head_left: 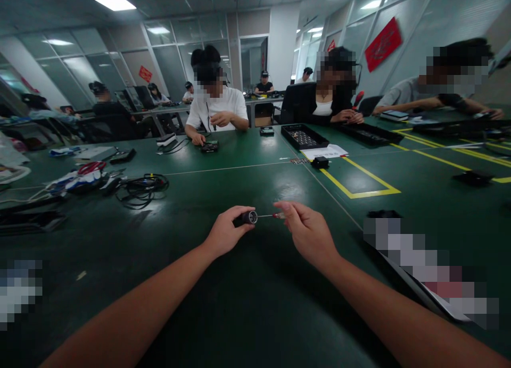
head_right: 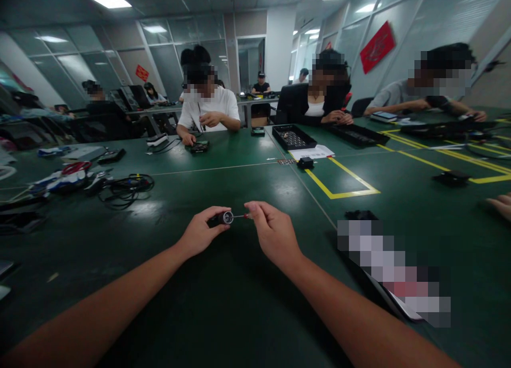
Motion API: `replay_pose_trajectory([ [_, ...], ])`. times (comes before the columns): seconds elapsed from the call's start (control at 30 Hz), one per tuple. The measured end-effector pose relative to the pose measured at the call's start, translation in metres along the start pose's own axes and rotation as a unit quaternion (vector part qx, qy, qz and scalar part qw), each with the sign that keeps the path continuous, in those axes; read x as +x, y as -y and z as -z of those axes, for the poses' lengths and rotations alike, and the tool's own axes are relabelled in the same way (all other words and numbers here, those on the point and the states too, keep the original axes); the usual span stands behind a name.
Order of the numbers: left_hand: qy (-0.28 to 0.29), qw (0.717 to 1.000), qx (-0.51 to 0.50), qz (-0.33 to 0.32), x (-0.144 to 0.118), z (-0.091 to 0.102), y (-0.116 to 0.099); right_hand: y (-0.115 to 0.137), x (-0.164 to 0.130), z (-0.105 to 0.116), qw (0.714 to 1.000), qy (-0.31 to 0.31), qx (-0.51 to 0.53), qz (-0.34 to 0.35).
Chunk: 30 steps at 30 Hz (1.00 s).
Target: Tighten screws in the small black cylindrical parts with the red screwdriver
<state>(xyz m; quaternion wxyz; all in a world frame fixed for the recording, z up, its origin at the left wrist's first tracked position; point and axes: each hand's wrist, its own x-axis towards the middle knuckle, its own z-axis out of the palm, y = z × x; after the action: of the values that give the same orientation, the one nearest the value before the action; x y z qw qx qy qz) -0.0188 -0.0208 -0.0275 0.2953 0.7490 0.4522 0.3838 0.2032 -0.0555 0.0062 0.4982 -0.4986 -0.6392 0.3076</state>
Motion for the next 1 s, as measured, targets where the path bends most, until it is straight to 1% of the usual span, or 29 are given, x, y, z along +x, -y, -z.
replay_pose_trajectory([
  [0.1,-0.001,1.000,0.000,0.003,0.0001,0.0004,-0.0006,-0.0039,0.0011,-0.0011,1.000,-0.011,0.020,-0.002],
  [0.2,-0.004,1.000,-0.003,0.000,0.0000,0.0003,-0.0006,-0.0060,0.0010,-0.0017,0.999,-0.007,0.032,0.001],
  [0.4,-0.014,1.000,-0.004,0.003,-0.0001,-0.0010,0.0017,-0.0050,0.0040,-0.0008,1.000,-0.012,0.006,-0.027],
  [0.53,-0.027,0.999,-0.018,0.007,-0.0001,-0.0009,0.0012,-0.0085,0.0061,-0.0028,0.996,-0.034,0.072,-0.040],
  [0.6,-0.026,0.999,-0.018,0.003,-0.0004,-0.0007,0.0002,-0.0095,0.0061,-0.0032,0.994,-0.032,0.089,-0.046],
  [0.73,-0.023,1.000,-0.011,-0.015,-0.0014,-0.0006,-0.0012,-0.0093,0.0056,-0.0021,0.996,-0.017,0.056,-0.060],
  [0.8,-0.020,1.000,-0.006,-0.020,-0.0017,-0.0006,-0.0012,-0.0094,0.0055,-0.0021,0.997,-0.023,0.056,-0.054],
  [0.93,-0.017,0.999,0.003,-0.028,-0.0019,-0.0004,-0.0007,-0.0092,0.0050,-0.0033,0.994,-0.038,0.101,-0.034],
  [1.0,-0.014,0.999,0.005,-0.031,-0.0019,-0.0003,-0.0006,-0.0079,0.0044,-0.0030,0.994,-0.029,0.096,-0.036],
])
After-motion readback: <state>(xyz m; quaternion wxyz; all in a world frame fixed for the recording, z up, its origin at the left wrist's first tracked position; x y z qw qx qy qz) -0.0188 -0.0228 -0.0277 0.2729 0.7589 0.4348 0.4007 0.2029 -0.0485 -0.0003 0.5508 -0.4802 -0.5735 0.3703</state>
